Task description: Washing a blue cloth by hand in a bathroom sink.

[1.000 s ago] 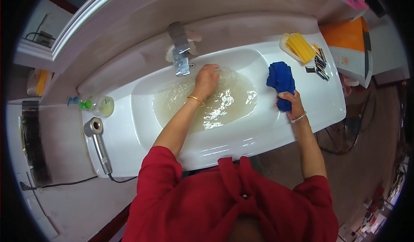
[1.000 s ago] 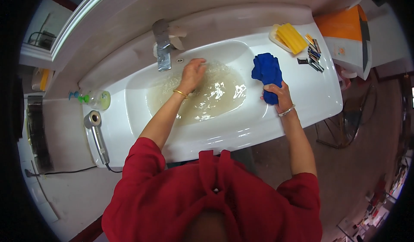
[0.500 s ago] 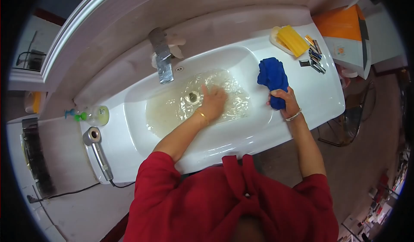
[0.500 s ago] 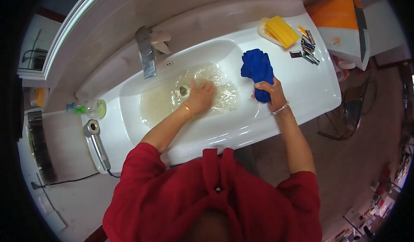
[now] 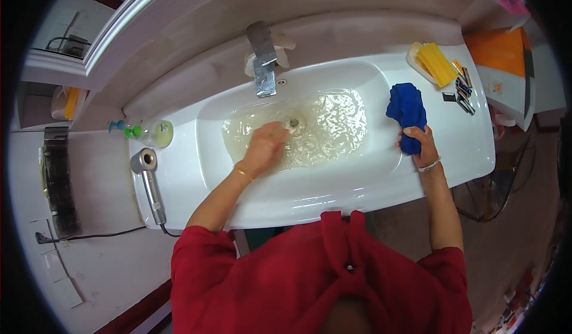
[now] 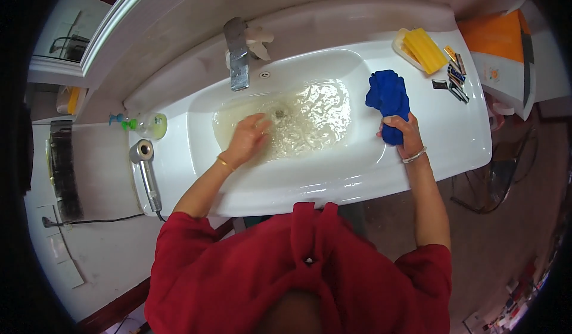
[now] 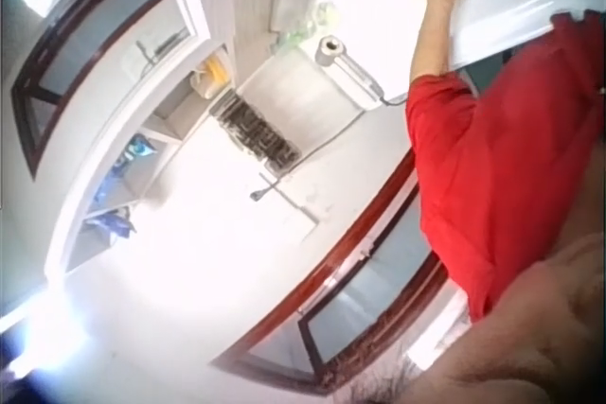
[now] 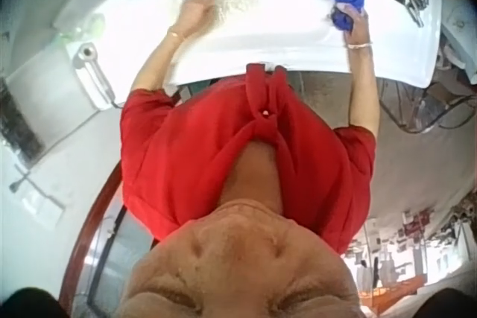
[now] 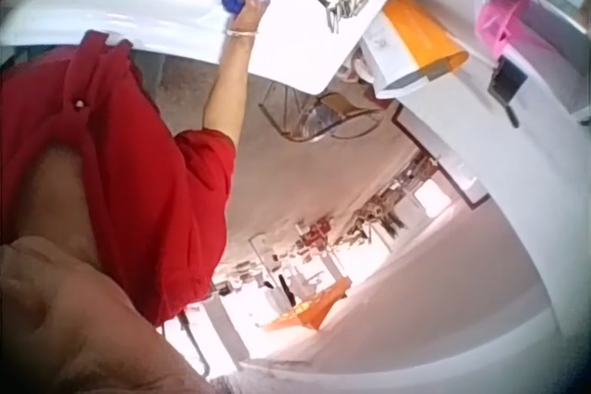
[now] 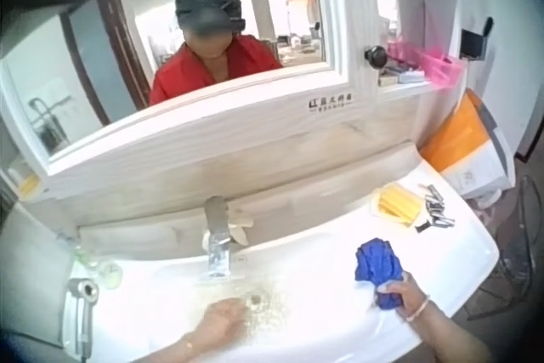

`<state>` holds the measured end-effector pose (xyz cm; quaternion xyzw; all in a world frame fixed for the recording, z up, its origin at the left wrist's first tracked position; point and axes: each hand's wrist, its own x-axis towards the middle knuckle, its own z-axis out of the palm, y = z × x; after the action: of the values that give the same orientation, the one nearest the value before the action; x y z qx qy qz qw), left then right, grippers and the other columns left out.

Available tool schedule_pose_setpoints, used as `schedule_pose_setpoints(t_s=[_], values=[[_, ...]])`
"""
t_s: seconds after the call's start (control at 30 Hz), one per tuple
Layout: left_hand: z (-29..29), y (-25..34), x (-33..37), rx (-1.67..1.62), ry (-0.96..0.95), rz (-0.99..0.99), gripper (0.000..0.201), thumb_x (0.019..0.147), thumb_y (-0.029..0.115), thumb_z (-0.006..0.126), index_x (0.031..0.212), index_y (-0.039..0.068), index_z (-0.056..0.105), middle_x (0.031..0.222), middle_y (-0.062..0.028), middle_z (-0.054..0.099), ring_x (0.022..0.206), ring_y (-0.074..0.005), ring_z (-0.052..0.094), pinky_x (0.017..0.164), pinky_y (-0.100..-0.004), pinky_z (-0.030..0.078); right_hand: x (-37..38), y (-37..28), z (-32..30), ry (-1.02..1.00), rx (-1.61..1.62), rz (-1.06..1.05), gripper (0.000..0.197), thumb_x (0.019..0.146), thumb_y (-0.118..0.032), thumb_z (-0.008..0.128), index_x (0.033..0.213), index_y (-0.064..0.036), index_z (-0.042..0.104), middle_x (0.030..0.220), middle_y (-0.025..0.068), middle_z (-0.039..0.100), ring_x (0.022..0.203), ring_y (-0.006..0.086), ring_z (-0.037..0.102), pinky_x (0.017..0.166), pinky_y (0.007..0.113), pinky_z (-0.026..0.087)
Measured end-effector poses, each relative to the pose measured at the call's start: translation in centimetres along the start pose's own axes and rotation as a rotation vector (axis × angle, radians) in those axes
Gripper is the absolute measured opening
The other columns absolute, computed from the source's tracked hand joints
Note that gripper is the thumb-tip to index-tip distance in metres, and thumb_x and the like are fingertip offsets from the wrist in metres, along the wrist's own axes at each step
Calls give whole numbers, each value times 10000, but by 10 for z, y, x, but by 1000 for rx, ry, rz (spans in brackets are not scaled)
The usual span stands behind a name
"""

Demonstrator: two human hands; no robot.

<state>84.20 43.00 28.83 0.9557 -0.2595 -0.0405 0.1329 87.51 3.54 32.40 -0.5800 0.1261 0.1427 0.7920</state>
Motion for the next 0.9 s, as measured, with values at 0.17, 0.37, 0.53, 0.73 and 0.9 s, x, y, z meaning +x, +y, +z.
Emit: schedule_pose_setpoints(t_s=[0.17,0.37,0.53,0.73,0.9], values=[[12,-24,-52,-332,-464,-266,316,742,99,615,1058,102,595,982,-114,586,903,-276,556,761,-337,458,1,1,2,-15,16,-5,205,707,-129,601,845,18,563,691,104,577,587,197,588,583,322,526],[34,-32,-25,35,-167,-213,498,762,182,620,1236,154,471,1227,-189,457,1151,-347,426,924,-424,401,2,3,-1,-33,11,9,201,716,-91,593,879,13,540,693,98,568,604,182,583,580,322,531],[11,-66,-20,-61,227,-661,648,743,275,667,1272,23,389,1304,-248,355,1187,-392,345,982,-432,335,-1,3,-5,-7,28,-10,202,717,-94,592,877,18,541,692,96,567,603,184,583,578,320,531],[93,-87,-8,-109,-9,-827,779,799,466,553,1351,-16,290,1420,-259,183,1344,-355,105,1096,-405,110,4,2,9,-12,31,3,206,714,-99,608,873,18,548,689,91,565,614,185,585,571,323,535],[26,-42,13,-671,292,-577,478,824,284,578,1216,28,480,1336,-180,391,1264,-311,338,1042,-366,279,0,7,-6,0,50,-2,175,708,-93,625,831,16,564,691,92,569,605,182,589,569,322,540]])
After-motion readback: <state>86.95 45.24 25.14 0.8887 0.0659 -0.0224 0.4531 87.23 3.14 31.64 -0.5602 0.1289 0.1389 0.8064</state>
